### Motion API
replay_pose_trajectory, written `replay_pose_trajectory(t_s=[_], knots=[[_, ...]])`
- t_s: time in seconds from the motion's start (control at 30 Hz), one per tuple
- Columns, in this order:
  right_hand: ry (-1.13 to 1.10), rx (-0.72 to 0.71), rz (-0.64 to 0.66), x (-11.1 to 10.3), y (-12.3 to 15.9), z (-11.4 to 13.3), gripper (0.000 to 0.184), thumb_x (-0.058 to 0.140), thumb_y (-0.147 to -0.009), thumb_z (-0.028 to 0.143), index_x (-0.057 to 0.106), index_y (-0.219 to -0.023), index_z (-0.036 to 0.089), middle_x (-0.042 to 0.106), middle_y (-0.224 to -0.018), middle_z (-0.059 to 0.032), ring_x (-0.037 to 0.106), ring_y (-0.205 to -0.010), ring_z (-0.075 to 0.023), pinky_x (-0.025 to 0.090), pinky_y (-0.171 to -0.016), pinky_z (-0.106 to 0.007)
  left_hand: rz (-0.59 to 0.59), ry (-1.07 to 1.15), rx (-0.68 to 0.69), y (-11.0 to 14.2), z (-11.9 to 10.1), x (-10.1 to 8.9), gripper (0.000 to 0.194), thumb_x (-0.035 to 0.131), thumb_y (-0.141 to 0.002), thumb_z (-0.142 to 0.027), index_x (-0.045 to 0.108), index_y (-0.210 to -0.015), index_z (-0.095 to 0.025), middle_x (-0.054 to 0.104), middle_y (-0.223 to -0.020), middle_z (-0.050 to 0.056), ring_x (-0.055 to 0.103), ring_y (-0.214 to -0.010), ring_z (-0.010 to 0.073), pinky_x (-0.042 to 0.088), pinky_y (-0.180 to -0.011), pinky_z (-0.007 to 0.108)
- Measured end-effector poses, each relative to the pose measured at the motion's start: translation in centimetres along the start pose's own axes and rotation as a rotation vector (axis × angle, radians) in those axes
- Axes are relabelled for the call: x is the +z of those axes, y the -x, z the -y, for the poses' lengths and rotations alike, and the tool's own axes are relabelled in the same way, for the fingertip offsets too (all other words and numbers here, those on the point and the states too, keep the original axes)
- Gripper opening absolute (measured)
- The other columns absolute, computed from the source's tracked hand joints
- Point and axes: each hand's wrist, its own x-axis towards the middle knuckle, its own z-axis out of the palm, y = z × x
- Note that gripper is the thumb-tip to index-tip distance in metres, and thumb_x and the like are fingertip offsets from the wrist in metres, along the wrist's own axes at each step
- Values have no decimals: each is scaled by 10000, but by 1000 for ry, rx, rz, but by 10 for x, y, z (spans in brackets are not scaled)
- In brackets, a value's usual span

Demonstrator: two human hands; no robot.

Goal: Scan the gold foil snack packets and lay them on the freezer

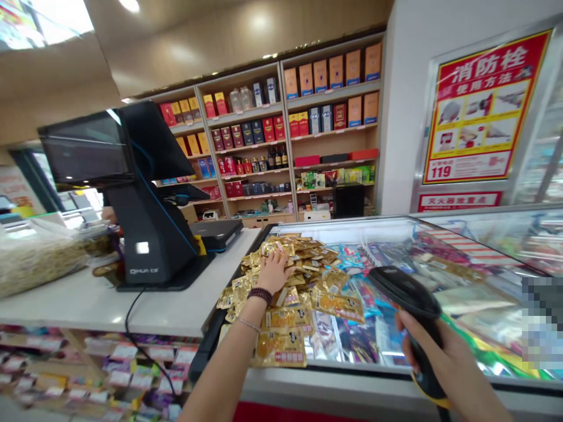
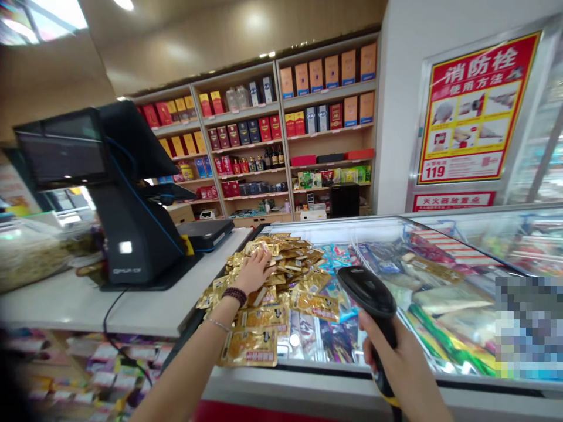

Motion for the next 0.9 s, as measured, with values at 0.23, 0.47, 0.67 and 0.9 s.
replay_pose_trajectory(t_s=[0.23,0.47,0.67,0.9], knots=[[-242,5,-215,-34,3,0,664,916,-783,828,698,-911,214,642,-624,11,508,-445,-126,439,-432,-265,-51,-260,140,-28,-32,5,567,519,-1165,-452,646,-1649,-186,516,-1819,232,441,-1713,457,299,-1400,666],[-443,-6,-477,-127,-25,-28,643,973,-734,740,729,-1044,232,697,-826,11,525,-464,-112,457,-396,-267,97,396,367,-84,-192,93,437,812,-969,-460,803,-1346,-239,654,-1716,191,506,-1679,419,272,-1440,528],[-494,20,-643,-168,-40,-45,630,951,-749,736,718,-1084,256,682,-830,22,514,-467,-114,435,-384,-258,285,872,316,-109,-345,207,277,988,-764,-354,758,-903,-286,824,-1415,204,578,-1606,462,284,-1431,559],[-435,104,-569,-179,-35,-64,635,790,-853,875,705,-1090,293,644,-668,9,516,-441,-195,502,-408,-350,460,752,325,-142,-393,267,380,1063,-697,-472,729,-754,-300,864,-1213,162,683,-1473,464,382,-1364,606]])
